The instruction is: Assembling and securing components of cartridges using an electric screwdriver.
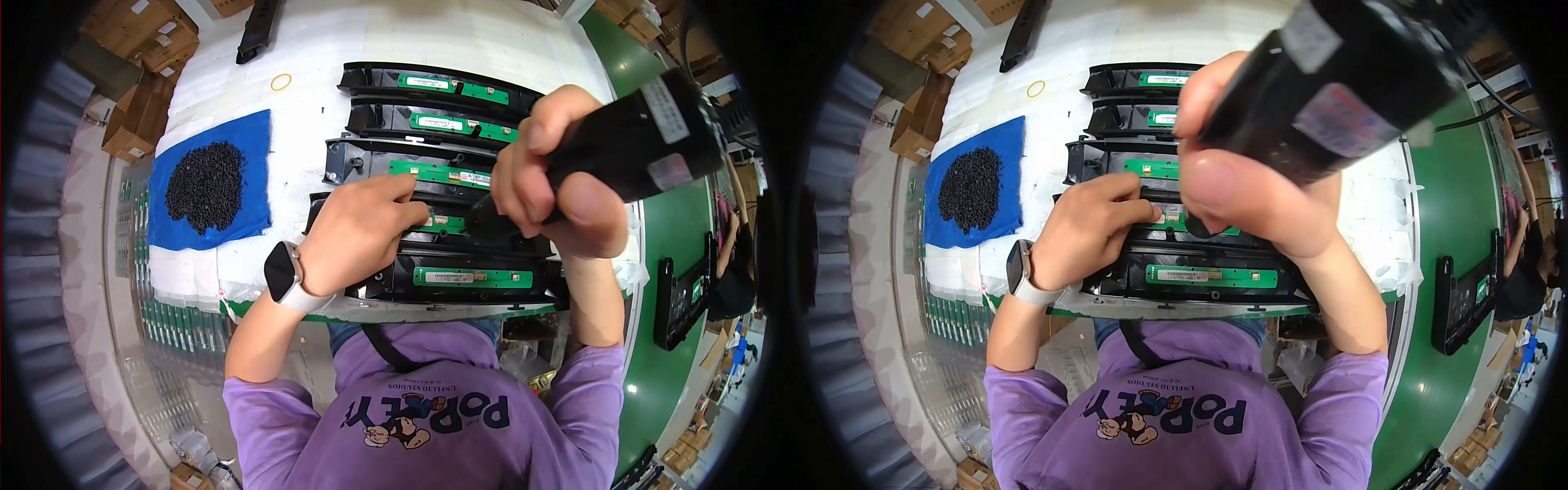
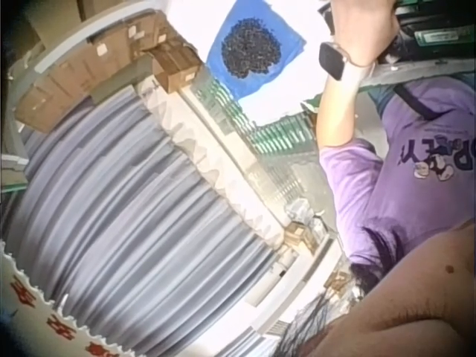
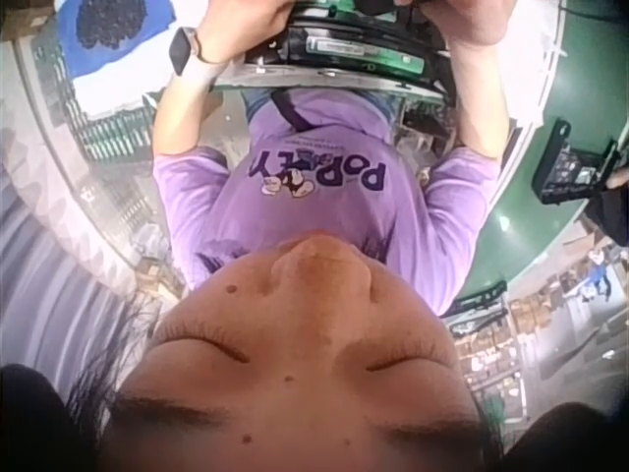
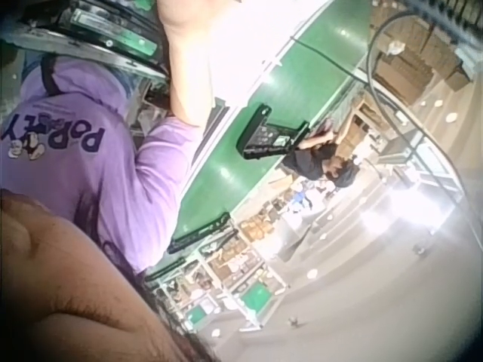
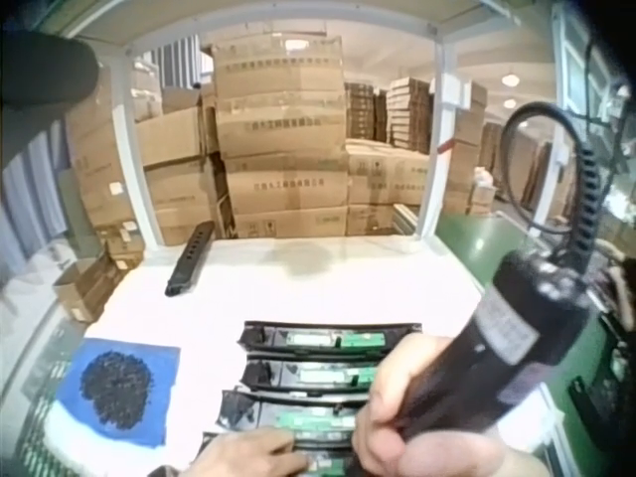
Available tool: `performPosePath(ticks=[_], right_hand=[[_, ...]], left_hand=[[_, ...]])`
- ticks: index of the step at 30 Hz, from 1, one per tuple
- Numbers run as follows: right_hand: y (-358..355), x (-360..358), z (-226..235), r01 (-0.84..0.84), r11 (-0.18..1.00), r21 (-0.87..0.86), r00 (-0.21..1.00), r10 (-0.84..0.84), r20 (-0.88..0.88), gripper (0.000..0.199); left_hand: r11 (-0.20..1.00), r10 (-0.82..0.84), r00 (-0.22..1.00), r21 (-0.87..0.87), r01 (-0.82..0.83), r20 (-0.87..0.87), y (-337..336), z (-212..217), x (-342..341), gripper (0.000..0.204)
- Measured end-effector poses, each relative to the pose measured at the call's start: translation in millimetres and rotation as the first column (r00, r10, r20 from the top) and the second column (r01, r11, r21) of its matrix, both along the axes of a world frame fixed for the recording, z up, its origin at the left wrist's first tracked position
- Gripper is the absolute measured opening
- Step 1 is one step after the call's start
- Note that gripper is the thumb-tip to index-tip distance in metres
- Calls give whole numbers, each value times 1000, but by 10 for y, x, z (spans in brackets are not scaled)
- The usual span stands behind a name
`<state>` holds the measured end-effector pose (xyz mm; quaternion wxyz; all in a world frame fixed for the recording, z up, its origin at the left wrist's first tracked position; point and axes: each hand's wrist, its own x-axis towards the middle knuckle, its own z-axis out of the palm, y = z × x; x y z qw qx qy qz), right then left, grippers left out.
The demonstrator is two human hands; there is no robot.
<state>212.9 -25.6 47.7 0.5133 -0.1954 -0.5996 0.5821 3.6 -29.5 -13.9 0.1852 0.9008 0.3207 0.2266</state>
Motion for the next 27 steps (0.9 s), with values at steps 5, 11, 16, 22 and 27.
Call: performPosePath(ticks=[5, 11, 16, 22, 27], right_hand=[[-41, -156, -22, 1, 1000, -24, 1000, 0, 29, 39], [11, -84, -1, -113, 986, -123, 990, 122, 66, 36], [18, -170, -29, -108, 991, 78, 992, 102, 69, 32], [109, 8, 50, -104, 995, -12, 987, 101, -126, 35], [53, 67, 305, -3, 988, 153, 945, 53, -324, 36]], left_hand=[[998, 9, 1000, 60, -9, -2, -1, -50, 47, 12], [1000, 1, 997, 9, -2, 81, -8, -63, 45, 13], [999, 26, 989, -29, -22, 142, 9, -80, 27, 16], [833, 327, 875, -547, -88, 357, -41, 98, -22, 27], [540, 530, 614, -791, 288, 585, -58, 110, -108, 22]])
